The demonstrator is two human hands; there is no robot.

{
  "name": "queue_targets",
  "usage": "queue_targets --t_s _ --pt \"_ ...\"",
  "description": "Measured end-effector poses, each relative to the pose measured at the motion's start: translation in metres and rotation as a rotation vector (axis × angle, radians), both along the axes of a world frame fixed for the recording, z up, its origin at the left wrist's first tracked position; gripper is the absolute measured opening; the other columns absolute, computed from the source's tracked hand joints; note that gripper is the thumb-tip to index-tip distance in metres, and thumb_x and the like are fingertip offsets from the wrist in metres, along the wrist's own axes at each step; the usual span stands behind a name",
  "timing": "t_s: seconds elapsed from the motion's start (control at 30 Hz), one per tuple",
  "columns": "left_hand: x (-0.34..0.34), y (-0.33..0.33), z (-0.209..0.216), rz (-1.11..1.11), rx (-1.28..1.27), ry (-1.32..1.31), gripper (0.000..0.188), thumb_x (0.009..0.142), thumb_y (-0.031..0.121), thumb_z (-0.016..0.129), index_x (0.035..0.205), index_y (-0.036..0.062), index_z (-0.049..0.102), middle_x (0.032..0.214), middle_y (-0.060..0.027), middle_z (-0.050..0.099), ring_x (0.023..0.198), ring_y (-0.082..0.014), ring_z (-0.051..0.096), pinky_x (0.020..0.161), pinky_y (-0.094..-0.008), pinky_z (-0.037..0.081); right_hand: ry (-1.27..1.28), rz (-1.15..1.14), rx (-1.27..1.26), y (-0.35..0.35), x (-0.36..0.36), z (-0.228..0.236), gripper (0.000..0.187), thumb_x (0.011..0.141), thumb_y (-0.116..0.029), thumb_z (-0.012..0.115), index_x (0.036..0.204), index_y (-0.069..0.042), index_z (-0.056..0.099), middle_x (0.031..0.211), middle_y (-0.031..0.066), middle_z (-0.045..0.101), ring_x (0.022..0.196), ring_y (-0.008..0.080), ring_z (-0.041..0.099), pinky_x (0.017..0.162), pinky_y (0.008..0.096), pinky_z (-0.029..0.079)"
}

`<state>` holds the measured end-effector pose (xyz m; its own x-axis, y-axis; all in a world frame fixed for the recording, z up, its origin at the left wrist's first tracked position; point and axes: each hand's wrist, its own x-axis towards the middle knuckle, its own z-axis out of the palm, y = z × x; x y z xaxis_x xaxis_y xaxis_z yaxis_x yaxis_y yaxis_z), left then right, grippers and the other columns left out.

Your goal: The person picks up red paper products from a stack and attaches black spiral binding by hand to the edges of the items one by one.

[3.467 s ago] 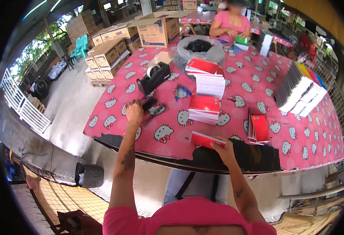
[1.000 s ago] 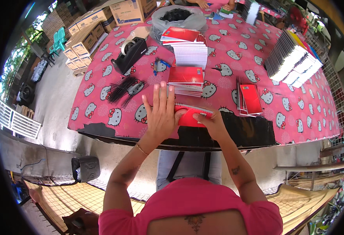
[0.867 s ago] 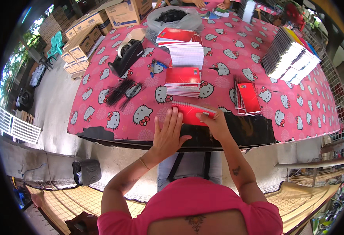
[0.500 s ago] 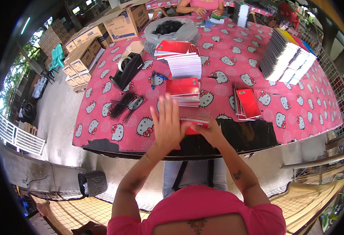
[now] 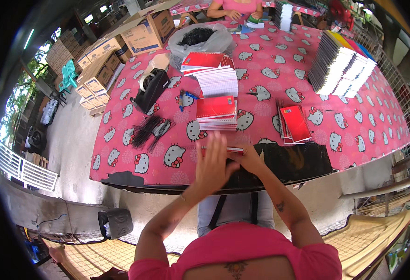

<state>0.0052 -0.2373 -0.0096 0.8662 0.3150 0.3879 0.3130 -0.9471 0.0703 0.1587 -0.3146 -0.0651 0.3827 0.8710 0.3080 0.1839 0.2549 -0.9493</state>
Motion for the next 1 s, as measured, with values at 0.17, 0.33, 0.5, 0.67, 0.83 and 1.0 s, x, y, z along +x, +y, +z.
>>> queue_targets --t_s 0.17,0.33,0.5,0.67,0.83,1.0 --pt "-0.008 -0.009 -0.018 -0.072 0.000 0.038 0.085 0.092 0.056 0.053 0.148 -0.0060 0.032 0.154 -0.0272 0.030 0.147 -0.0410 0.024 0.114 -0.0661 0.013 0.016 -0.021 -0.046 -0.005 0.001 0.002 0.027 0.090 -0.005 0.067 0.117 -0.002 0.068 0.106 0.0071 0.072 0.097 0.0124 0.064 0.087 0.0313 0.051" --pt "0.021 0.014 0.000 -0.029 0.010 0.004 0.086 0.092 0.054 0.054 0.147 -0.0076 0.031 0.155 -0.0286 0.028 0.148 -0.0415 0.021 0.114 -0.0669 0.011 0.134 0.073 -0.174 -0.005 0.000 0.000 0.031 0.088 -0.003 0.066 0.119 -0.002 0.067 0.107 0.0110 0.073 0.097 0.0135 0.066 0.087 0.0319 0.052" --pt "0.001 -0.003 -0.017 -0.111 -0.003 0.030 0.087 0.092 0.054 0.053 0.148 -0.0071 0.030 0.157 -0.0274 0.027 0.149 -0.0390 0.021 0.115 -0.0638 0.011 -0.048 -0.008 -0.097 -0.002 0.001 -0.002 0.036 0.086 -0.001 0.064 0.122 -0.003 0.065 0.108 0.0140 0.073 0.097 0.0157 0.068 0.086 0.0326 0.052" --pt "-0.009 -0.009 -0.019 -0.206 -0.071 0.033 0.083 0.093 0.050 0.055 0.149 -0.0050 0.029 0.158 -0.0238 0.025 0.149 -0.0384 0.020 0.116 -0.0635 0.008 -0.021 -0.001 -0.162 -0.003 0.004 -0.006 0.039 0.085 -0.001 0.065 0.124 -0.003 0.065 0.107 0.0149 0.072 0.098 0.0186 0.069 0.087 0.0336 0.052" --pt "0.011 0.016 0.007 -0.160 -0.125 -0.208 0.053 0.093 0.034 0.063 0.137 0.0059 0.051 0.136 -0.0128 0.054 0.129 -0.0296 0.049 0.115 -0.0638 0.014 -0.138 -0.035 -0.154 -0.006 0.001 0.017 0.039 0.083 -0.008 0.072 0.121 -0.002 0.065 0.110 0.0156 0.071 0.100 0.0231 0.068 0.087 0.0359 0.052" --pt "0.023 0.028 0.009 -0.261 -0.151 -0.304 0.023 0.089 0.022 0.068 0.108 0.0094 0.064 0.097 -0.0039 0.067 0.094 -0.0245 0.065 0.112 -0.0620 0.024 -0.311 -0.065 -0.109 -0.015 0.011 0.026 0.037 0.085 -0.012 0.073 0.120 -0.001 0.066 0.112 0.0154 0.070 0.105 0.0222 0.067 0.086 0.0354 0.052"
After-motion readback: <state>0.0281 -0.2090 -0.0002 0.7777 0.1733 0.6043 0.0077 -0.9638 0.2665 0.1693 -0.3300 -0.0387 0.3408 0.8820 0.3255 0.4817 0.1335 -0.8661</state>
